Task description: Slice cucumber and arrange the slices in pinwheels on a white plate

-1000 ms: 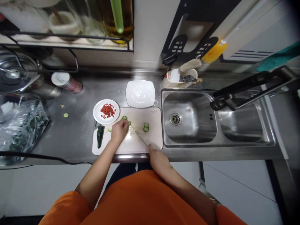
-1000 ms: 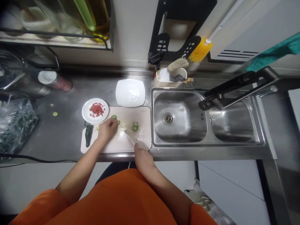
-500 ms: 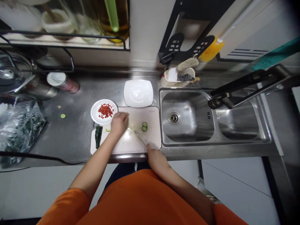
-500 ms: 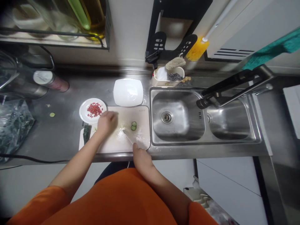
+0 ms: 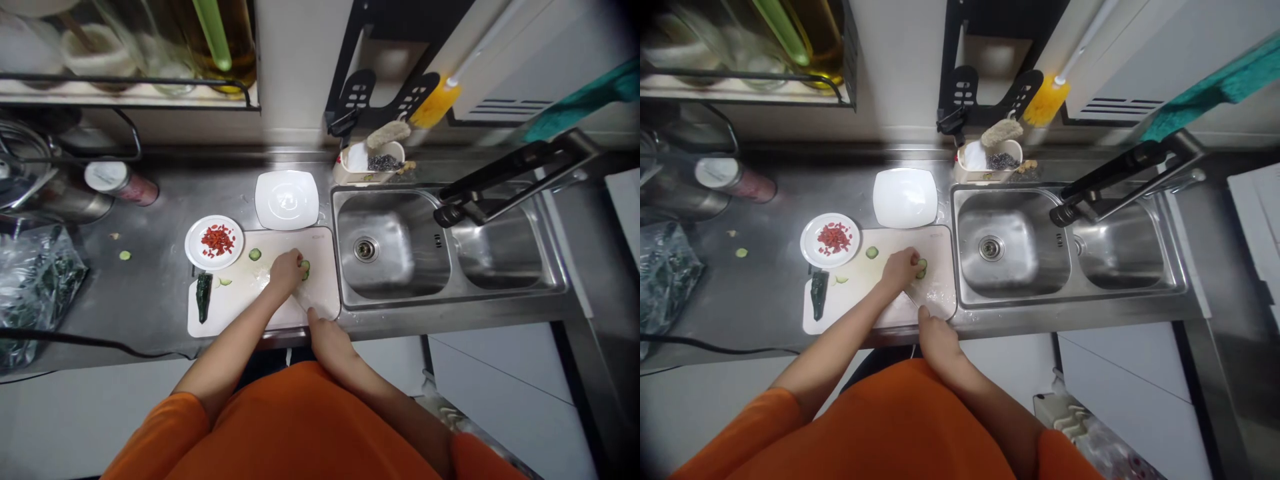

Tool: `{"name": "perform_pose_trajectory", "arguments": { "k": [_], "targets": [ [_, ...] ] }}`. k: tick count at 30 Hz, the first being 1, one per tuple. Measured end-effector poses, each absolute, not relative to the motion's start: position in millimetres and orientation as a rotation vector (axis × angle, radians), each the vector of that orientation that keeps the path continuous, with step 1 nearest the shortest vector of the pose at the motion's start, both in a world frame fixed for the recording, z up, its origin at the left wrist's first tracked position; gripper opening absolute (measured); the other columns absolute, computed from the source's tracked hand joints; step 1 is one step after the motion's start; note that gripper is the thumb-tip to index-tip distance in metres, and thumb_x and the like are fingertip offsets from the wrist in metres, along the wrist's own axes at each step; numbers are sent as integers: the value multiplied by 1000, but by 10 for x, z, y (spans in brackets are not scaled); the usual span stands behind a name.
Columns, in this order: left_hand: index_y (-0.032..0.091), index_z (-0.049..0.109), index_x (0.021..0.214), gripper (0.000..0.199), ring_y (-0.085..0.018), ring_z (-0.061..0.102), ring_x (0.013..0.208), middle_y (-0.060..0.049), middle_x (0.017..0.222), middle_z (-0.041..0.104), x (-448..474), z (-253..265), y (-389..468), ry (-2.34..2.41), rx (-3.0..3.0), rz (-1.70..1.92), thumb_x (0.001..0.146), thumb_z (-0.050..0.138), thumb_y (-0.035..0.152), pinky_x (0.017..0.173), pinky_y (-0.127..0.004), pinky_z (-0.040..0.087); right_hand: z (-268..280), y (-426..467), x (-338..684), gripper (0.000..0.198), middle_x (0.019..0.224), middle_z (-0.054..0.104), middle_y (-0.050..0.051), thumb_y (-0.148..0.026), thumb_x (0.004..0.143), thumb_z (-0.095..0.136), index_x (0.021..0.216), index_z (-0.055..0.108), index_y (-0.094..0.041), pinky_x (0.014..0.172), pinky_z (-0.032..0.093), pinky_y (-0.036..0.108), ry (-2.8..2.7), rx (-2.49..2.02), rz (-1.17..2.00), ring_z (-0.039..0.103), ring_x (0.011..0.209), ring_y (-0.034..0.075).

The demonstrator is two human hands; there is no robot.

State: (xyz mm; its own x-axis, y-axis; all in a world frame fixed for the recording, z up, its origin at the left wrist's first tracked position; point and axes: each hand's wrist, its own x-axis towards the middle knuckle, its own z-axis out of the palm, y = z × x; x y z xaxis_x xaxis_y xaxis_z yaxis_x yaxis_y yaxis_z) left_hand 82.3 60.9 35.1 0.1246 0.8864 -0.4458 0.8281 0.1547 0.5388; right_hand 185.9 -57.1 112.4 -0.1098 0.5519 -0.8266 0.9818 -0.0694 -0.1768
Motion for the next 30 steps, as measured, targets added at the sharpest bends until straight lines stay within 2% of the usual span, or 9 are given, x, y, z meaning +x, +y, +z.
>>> {"name": "perform_pose_trajectory", "arguments": {
  "k": [6, 13, 20, 22, 26, 30],
  "targets": [
    [21, 65, 72, 5, -15, 59, 69, 0, 72, 67, 728, 315, 602, 1625, 1541, 267, 71, 61, 18, 66, -26, 43, 1135, -555, 1858, 45, 96, 67, 15, -1, 86, 27, 126, 40, -15, 71, 49, 33, 1697, 1645, -1069, 65, 92, 25],
    [21, 66, 76, 10, -13, 56, 60, 2, 66, 64, 248, 431, 589, 1616, 1491, 360, 72, 61, 29, 59, -25, 43, 1114, -544, 1873, 42, 95, 66, 14, -1, 86, 30, 124, 41, -16, 70, 49, 32, 1708, 1627, -1063, 65, 91, 25],
    [22, 65, 72, 13, -14, 58, 63, 2, 66, 63, -122, 440, 586, 1400, 1763, 150, 74, 52, 20, 60, -24, 42, 1005, -598, 1934, 43, 88, 67, 11, 0, 83, 33, 122, 41, -16, 70, 48, 31, 1749, 1689, -1027, 66, 90, 25],
    [22, 67, 77, 18, -15, 60, 69, 1, 73, 66, -100, 401, 575, 1351, 1826, 161, 75, 50, 16, 66, -25, 45, 990, -591, 1938, 40, 87, 67, 11, 0, 82, 34, 119, 42, -16, 70, 48, 30, 1746, 1713, -1012, 66, 90, 24],
    [21, 65, 103, 26, -19, 61, 91, -6, 98, 67, -41, 293, 412, 1461, 1878, 379, 79, 53, 20, 84, -30, 46, 999, -549, 1922, 38, 88, 67, 11, 0, 82, 35, 115, 43, -16, 70, 47, 28, 1722, 1719, -988, 65, 91, 23],
    [19, 62, 103, 28, -24, 58, 90, -9, 91, 64, -11, 173, 100, 1799, 1847, 435, 79, 60, 33, 83, -36, 46, 995, -539, 1898, 39, 88, 67, 10, 1, 82, 34, 116, 43, -17, 67, 46, 27, 1732, 1747, -981, 66, 89, 23]
  ]
}}
